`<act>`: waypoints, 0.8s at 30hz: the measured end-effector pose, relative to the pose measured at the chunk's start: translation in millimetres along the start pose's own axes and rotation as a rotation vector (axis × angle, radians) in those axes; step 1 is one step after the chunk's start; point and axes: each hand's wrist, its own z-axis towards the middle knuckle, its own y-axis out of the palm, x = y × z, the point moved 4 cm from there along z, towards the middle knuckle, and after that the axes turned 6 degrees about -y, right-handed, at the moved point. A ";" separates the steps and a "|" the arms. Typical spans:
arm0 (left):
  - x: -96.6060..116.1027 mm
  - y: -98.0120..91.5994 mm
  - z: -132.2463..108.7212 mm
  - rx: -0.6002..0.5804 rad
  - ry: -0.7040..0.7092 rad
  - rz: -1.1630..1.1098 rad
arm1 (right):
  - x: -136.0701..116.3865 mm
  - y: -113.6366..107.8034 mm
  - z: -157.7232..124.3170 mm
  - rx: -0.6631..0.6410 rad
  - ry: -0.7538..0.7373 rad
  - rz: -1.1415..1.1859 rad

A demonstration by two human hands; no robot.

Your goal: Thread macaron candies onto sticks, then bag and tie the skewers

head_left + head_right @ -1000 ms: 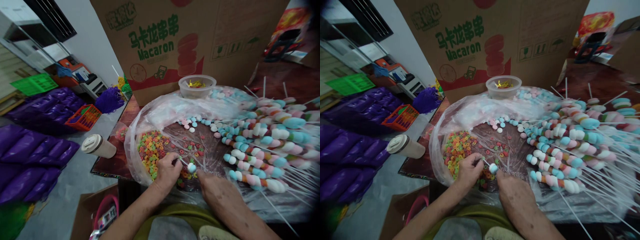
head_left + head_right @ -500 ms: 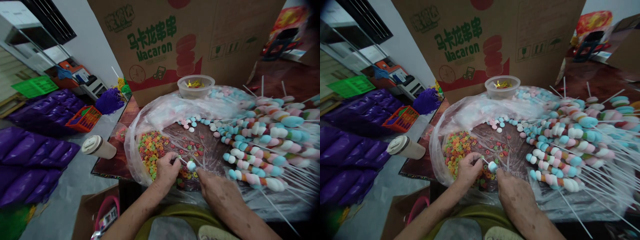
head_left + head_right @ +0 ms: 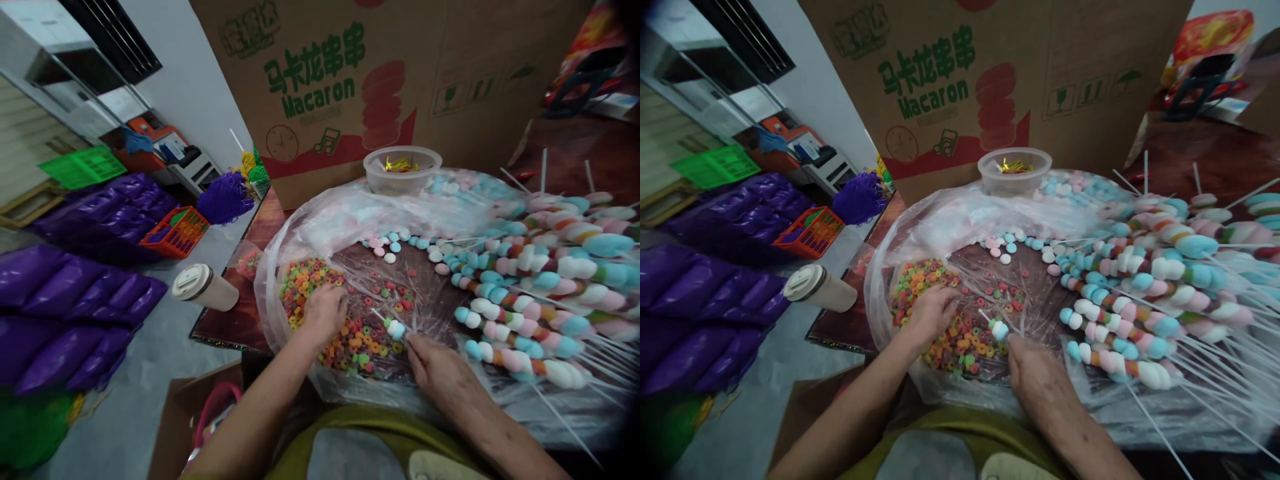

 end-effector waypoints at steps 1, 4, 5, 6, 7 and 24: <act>-3.1 -1.7 8.0 -0.008 -0.037 -0.006 | 0.1 0.9 -1.1 0.007 -0.012 0.000; -8.3 0.5 18.9 -0.048 -0.092 -0.050 | -1.4 0.5 -6.2 0.005 0.023 -0.056; -8.8 2.2 17.9 -0.067 -0.106 -0.086 | -2.9 -1.3 -7.7 0.016 0.027 -0.075; -9.4 4.0 15.1 -0.097 -0.137 -0.168 | -5.1 -3.6 -8.6 0.032 0.019 -0.089; -10.1 6.0 10.8 -0.133 -0.184 -0.301 | -7.7 -6.2 -9.0 0.049 0.003 -0.094; 1.7 36.9 -33.0 -0.133 -0.344 -0.845 | -25.9 -21.3 -0.4 -0.065 0.069 -0.126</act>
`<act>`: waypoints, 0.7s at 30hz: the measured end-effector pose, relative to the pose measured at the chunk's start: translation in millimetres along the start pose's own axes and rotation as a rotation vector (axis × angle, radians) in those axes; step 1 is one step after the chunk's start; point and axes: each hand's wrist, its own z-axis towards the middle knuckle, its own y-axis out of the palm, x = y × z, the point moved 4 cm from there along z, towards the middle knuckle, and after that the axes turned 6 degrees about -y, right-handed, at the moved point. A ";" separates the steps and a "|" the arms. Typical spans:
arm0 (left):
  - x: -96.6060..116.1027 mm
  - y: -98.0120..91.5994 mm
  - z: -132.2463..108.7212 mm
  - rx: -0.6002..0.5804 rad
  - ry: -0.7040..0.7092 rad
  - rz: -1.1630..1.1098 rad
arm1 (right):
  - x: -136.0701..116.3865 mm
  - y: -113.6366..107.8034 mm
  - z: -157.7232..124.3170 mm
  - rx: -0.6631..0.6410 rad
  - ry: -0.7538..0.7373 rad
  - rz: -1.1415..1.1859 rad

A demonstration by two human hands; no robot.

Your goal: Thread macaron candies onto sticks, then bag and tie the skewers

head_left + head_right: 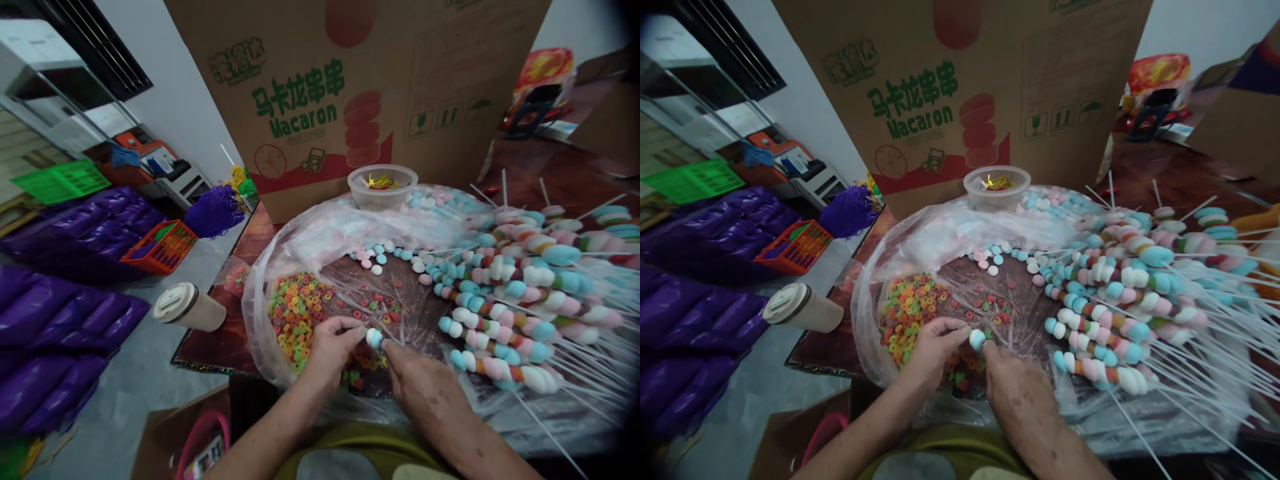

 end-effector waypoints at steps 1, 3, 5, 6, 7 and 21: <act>3.4 3.4 -1.8 -0.005 0.062 0.101 | 2.7 2.1 2.0 0.013 -0.001 0.036; 17.6 12.4 2.4 -0.085 0.201 0.289 | 12.1 5.6 10.8 0.089 -0.007 0.177; 37.2 22.7 21.6 -0.173 0.292 0.459 | 27.2 5.6 28.2 0.207 0.026 0.337; 47.4 25.0 37.7 -0.108 0.294 0.552 | 35.6 3.9 40.4 0.264 0.062 0.389; 57.8 27.4 55.7 -0.004 0.302 0.676 | 43.7 1.0 54.6 0.312 0.104 0.415; 64.4 36.5 123.9 0.061 0.256 0.609 | 71.8 -20.0 134.5 0.365 0.099 0.588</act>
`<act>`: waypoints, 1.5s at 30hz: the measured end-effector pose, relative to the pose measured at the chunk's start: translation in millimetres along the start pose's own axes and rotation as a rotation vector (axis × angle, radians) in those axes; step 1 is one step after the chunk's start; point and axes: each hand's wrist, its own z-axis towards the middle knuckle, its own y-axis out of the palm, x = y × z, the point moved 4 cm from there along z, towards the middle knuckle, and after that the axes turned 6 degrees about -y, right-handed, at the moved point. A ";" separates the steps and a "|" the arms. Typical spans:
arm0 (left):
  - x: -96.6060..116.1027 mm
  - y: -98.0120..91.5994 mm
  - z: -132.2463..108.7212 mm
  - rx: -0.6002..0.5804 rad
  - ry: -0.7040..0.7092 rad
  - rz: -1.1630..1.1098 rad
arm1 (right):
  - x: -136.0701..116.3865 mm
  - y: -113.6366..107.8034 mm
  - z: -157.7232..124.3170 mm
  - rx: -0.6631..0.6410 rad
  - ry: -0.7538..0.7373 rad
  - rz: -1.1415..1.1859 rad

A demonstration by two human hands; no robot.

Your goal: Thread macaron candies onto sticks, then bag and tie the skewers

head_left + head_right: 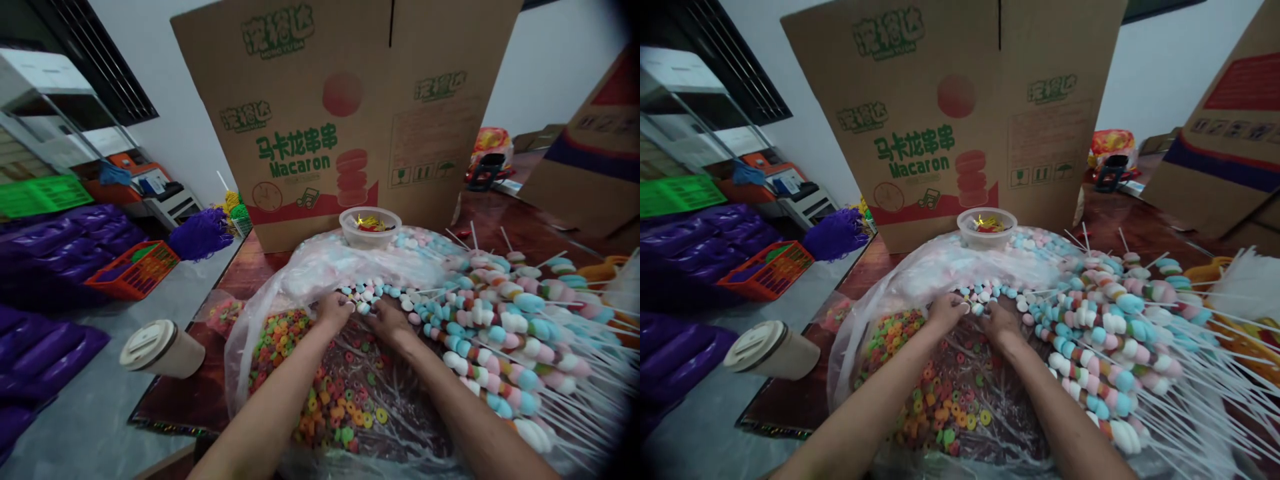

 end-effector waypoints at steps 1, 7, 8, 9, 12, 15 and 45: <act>-2.2 -3.5 -9.9 -0.020 -0.015 -0.052 | -2.6 -3.2 -7.4 0.012 -0.026 0.058; -8.3 1.1 -80.7 -0.084 -0.115 -0.546 | -33.7 -6.8 -62.8 0.075 -0.175 0.340; -8.9 1.7 -89.1 -0.064 -0.116 -0.626 | -37.9 -5.0 -71.1 0.070 -0.179 0.365; -9.1 1.1 -95.8 -0.040 -0.101 -0.669 | -41.2 -3.5 -78.3 0.068 -0.175 0.389; -7.7 -4.7 -108.5 -0.008 -0.016 -0.652 | -47.2 -4.1 -91.4 0.118 -0.121 0.493; -7.9 -11.6 -114.4 -0.019 -0.028 -0.680 | -53.8 -9.5 -94.9 0.203 -0.069 0.642; -2.0 -29.9 -117.3 0.090 0.015 -0.686 | -60.6 -28.8 -135.7 -0.020 -0.361 -0.484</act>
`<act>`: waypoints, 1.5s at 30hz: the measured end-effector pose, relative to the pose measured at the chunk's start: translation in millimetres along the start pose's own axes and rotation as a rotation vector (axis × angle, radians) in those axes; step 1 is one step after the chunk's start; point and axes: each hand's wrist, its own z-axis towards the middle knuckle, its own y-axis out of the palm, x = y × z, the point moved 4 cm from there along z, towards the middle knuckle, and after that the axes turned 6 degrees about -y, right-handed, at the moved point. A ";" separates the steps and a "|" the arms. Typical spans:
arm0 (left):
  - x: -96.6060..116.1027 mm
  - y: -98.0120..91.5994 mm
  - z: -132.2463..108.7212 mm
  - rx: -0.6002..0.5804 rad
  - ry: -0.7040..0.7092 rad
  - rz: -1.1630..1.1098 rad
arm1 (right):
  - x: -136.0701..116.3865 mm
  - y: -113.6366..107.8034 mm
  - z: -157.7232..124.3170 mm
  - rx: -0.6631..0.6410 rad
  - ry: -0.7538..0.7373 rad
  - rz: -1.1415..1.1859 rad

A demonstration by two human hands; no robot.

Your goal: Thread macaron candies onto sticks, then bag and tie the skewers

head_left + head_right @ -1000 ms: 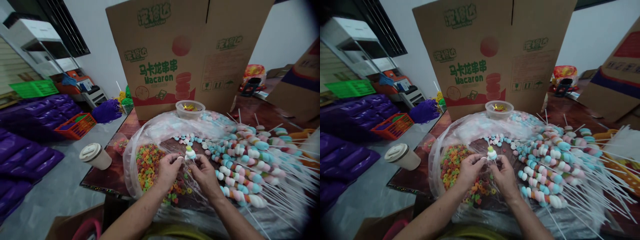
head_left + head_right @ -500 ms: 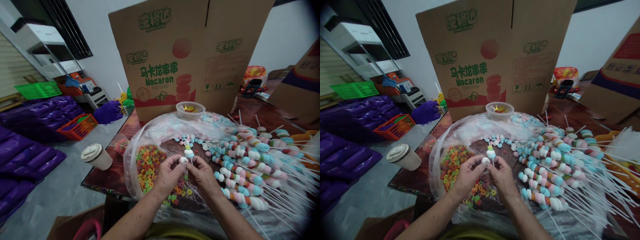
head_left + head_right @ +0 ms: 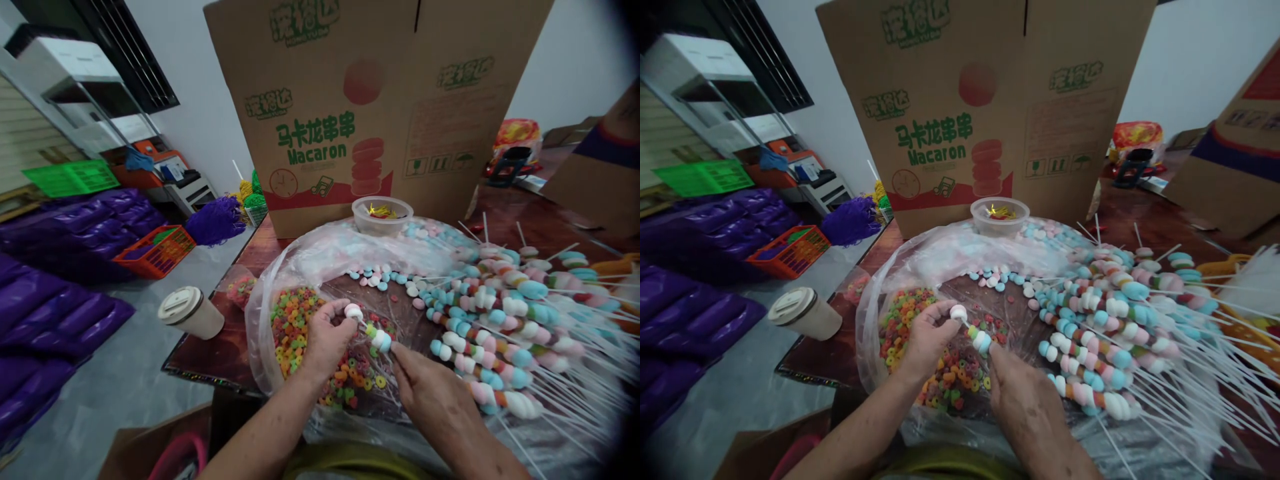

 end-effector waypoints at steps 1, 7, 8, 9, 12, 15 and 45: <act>0.0 -0.2 -0.4 -0.009 0.018 0.053 | -0.8 -0.3 1.9 -0.016 0.002 -0.035; 2.5 -0.9 -6.1 -0.017 0.156 0.273 | -13.6 -6.6 9.7 -0.144 0.104 -0.202; 1.9 -0.7 -7.4 -0.011 0.172 0.291 | -16.3 -7.0 10.5 -0.167 0.120 -0.222; 1.0 -0.8 -8.6 0.002 0.186 0.308 | -19.1 -6.8 11.2 -0.189 0.127 -0.239; -1.2 -1.7 -12.5 0.044 0.247 0.384 | -27.2 -4.6 13.8 -0.230 0.100 -0.264; 3.3 -2.6 -16.4 0.062 0.388 0.498 | -31.5 -2.5 15.6 -0.238 0.079 -0.267; -39.4 28.2 -0.3 0.008 -0.225 -0.522 | -17.4 47.9 12.9 -0.052 0.118 0.459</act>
